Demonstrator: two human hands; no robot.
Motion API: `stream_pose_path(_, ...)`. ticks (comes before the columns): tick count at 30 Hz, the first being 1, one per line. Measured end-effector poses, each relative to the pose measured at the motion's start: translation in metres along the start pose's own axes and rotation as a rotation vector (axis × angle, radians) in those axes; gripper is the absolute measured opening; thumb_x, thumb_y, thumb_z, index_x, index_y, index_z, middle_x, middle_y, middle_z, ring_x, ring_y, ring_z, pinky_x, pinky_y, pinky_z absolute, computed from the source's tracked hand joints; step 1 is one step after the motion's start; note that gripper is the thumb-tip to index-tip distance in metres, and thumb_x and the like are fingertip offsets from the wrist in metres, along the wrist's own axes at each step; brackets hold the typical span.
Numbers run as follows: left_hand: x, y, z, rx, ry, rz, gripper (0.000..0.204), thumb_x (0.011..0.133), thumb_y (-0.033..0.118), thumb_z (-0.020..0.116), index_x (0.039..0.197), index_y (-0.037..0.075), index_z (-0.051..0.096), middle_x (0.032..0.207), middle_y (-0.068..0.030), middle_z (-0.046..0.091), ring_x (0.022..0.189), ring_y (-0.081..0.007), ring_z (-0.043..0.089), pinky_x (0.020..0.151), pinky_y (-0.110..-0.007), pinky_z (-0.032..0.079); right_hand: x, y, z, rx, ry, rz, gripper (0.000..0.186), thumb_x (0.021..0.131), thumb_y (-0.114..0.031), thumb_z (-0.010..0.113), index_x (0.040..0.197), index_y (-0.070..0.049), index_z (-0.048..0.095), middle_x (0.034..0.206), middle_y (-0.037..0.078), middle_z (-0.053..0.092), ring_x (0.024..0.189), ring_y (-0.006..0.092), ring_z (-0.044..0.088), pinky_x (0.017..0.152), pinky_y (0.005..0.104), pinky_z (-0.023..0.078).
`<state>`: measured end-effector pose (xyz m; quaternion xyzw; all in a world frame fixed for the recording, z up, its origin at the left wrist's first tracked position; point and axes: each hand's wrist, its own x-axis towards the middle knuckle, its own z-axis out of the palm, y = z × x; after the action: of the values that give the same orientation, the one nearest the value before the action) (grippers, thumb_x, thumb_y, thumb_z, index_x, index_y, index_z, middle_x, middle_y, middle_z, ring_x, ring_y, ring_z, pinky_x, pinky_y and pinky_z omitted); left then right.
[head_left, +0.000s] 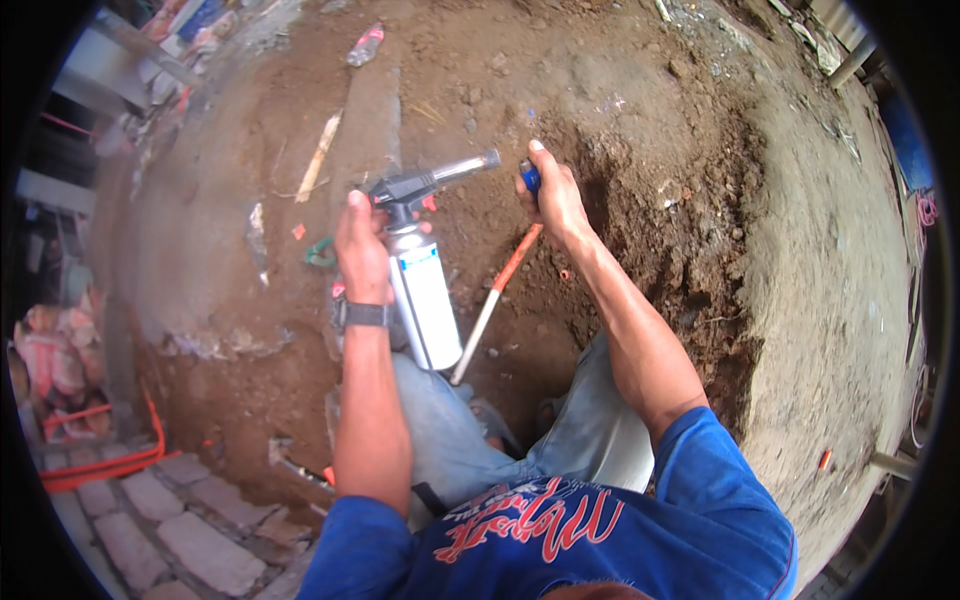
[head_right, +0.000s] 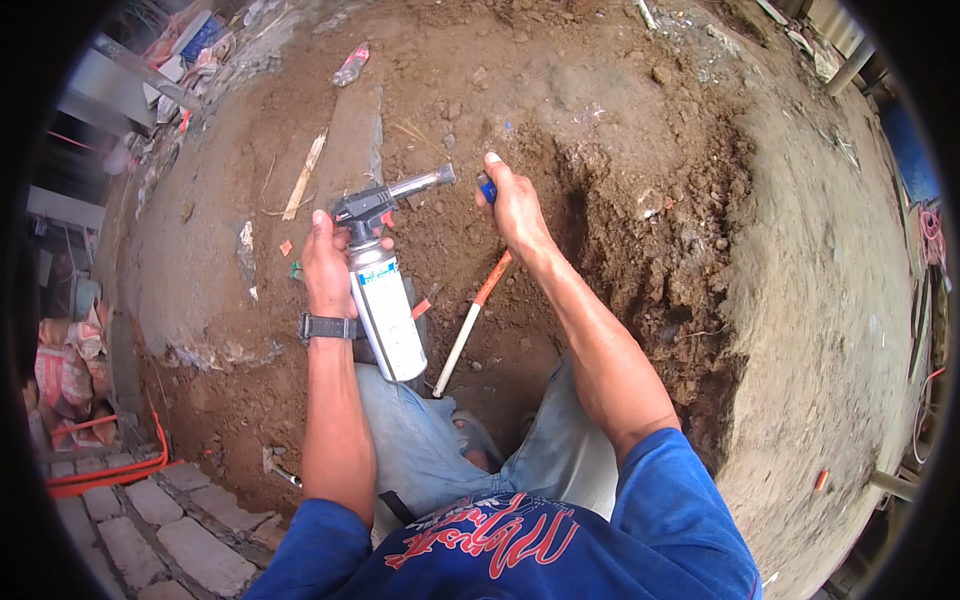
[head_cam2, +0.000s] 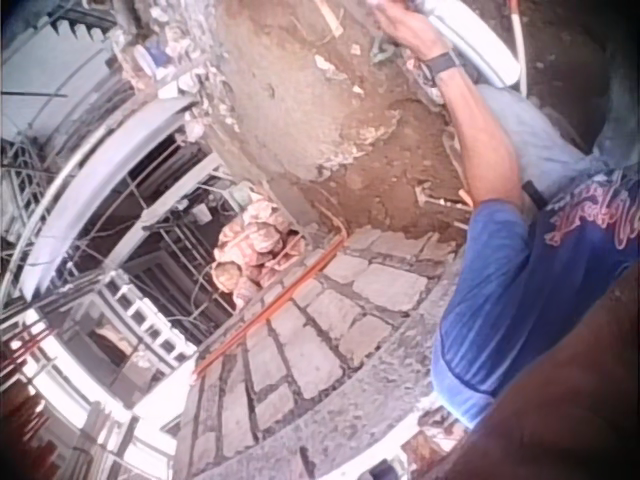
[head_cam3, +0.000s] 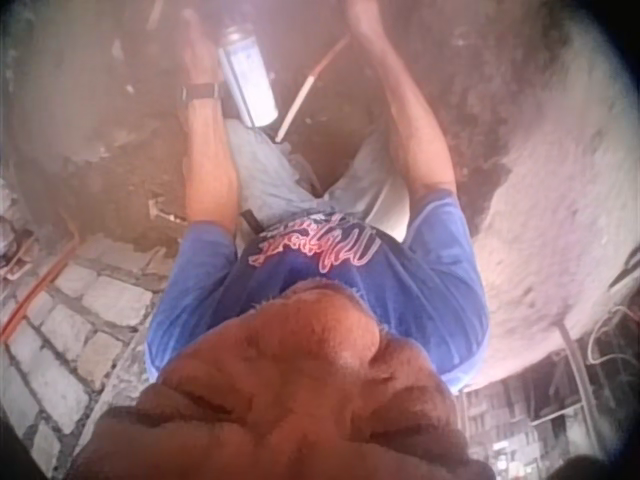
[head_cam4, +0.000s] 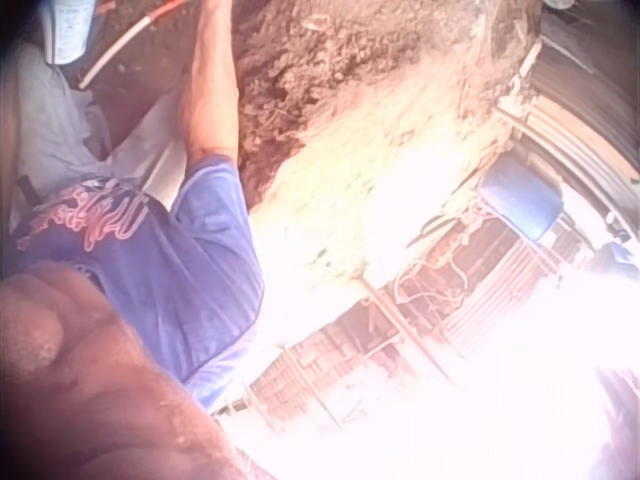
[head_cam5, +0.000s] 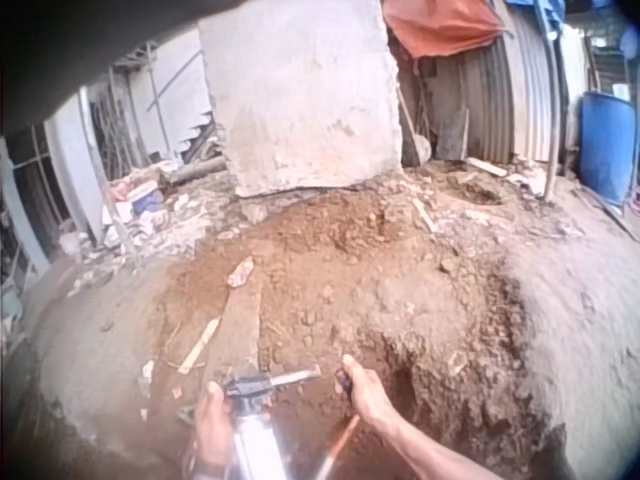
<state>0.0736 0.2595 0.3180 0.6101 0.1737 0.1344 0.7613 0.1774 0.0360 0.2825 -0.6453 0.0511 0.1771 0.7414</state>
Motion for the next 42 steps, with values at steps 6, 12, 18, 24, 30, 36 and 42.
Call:
stream_pose_path(6, -0.005, 0.009, 0.002, -0.158, 0.036, -0.178, 0.055, 0.11, 0.05, 0.035, 0.097, 0.003, 0.062, 0.084, -0.0183, 0.07, 0.069, -0.0267, 0.072, 0.053, -0.037, 0.059, 0.001, 0.003, 0.003, 0.073, -0.033, 0.025, 0.056, 0.099, -0.057, 0.045, 0.07, -0.011, 0.055, 0.057, -0.001, 0.046, 0.047, 0.0128, 0.038, 0.046, 0.0307, 0.028)
stream_pose_path(12, -0.013, 0.017, 0.01, -0.155, 0.056, -0.224, 0.052, 0.109, 0.051, 0.036, 0.082, 0.011, 0.056, 0.083, -0.018, 0.07, 0.068, -0.0273, 0.072, 0.052, -0.037, 0.059, 0.0, 0.003, 0.009, 0.069, -0.12, 0.021, 0.053, 0.101, -0.052, 0.044, 0.072, -0.01, 0.056, 0.056, -0.001, 0.046, 0.046, 0.0129, 0.037, 0.045, 0.0308, 0.028)
stream_pose_path(18, -0.006, 0.008, -0.003, -0.193, 0.008, -0.265, 0.058, 0.104, 0.061, 0.04, 0.106, 0.007, 0.061, 0.084, -0.0152, 0.067, 0.069, -0.0284, 0.071, 0.048, -0.056, 0.06, -0.002, -0.004, 0.016, 0.119, -0.18, 0.05, 0.051, 0.103, -0.048, 0.042, 0.072, -0.01, 0.056, 0.056, -0.001, 0.046, 0.047, 0.0124, 0.038, 0.045, 0.0305, 0.027)
stream_pose_path(24, -0.011, 0.013, 0.007, -0.14, 0.031, -0.246, 0.06, 0.109, 0.054, 0.034, 0.1, 0.004, 0.066, 0.083, -0.0149, 0.07, 0.069, -0.0241, 0.071, 0.052, -0.036, 0.06, -0.003, -0.004, 0.015, 0.105, -0.186, 0.042, 0.051, 0.103, -0.048, 0.041, 0.073, -0.01, 0.056, 0.057, -0.001, 0.046, 0.048, 0.0125, 0.039, 0.046, 0.0301, 0.028)
stream_pose_path(30, -0.004, 0.005, -0.006, -0.164, -0.014, -0.213, 0.06, 0.108, 0.056, 0.035, 0.098, 0.004, 0.065, 0.082, -0.0146, 0.07, 0.069, -0.0238, 0.071, 0.052, -0.036, 0.059, -0.006, -0.001, 0.017, 0.116, -0.2, 0.046, 0.053, 0.104, -0.05, 0.041, 0.073, -0.009, 0.057, 0.057, -0.002, 0.046, 0.049, 0.0124, 0.04, 0.046, 0.0297, 0.029)
stream_pose_path(36, -0.012, 0.011, 0.003, -0.191, 0.021, -0.196, 0.055, 0.107, 0.058, 0.037, 0.083, 0.013, 0.057, 0.08, -0.0131, 0.069, 0.069, -0.0243, 0.072, 0.052, -0.036, 0.059, -0.011, 0.004, 0.012, 0.123, -0.116, 0.094, 0.053, 0.104, -0.053, 0.044, 0.078, -0.009, 0.058, 0.063, -0.001, 0.049, 0.051, 0.0117, 0.041, 0.049, 0.0286, 0.031)
stream_pose_path(42, -0.008, 0.019, -0.014, -0.236, 0.059, -0.109, 0.054, 0.105, 0.062, 0.039, 0.078, 0.016, 0.051, 0.082, -0.0143, 0.069, 0.071, -0.028, 0.072, 0.057, -0.039, 0.059, 0.016, 0.042, -0.015, -0.376, -0.127, 0.01, 0.04, 0.101, -0.041, 0.058, 0.084, -0.005, 0.059, 0.07, 0.005, 0.057, 0.064, 0.0179, 0.058, 0.06, 0.0375, 0.046)
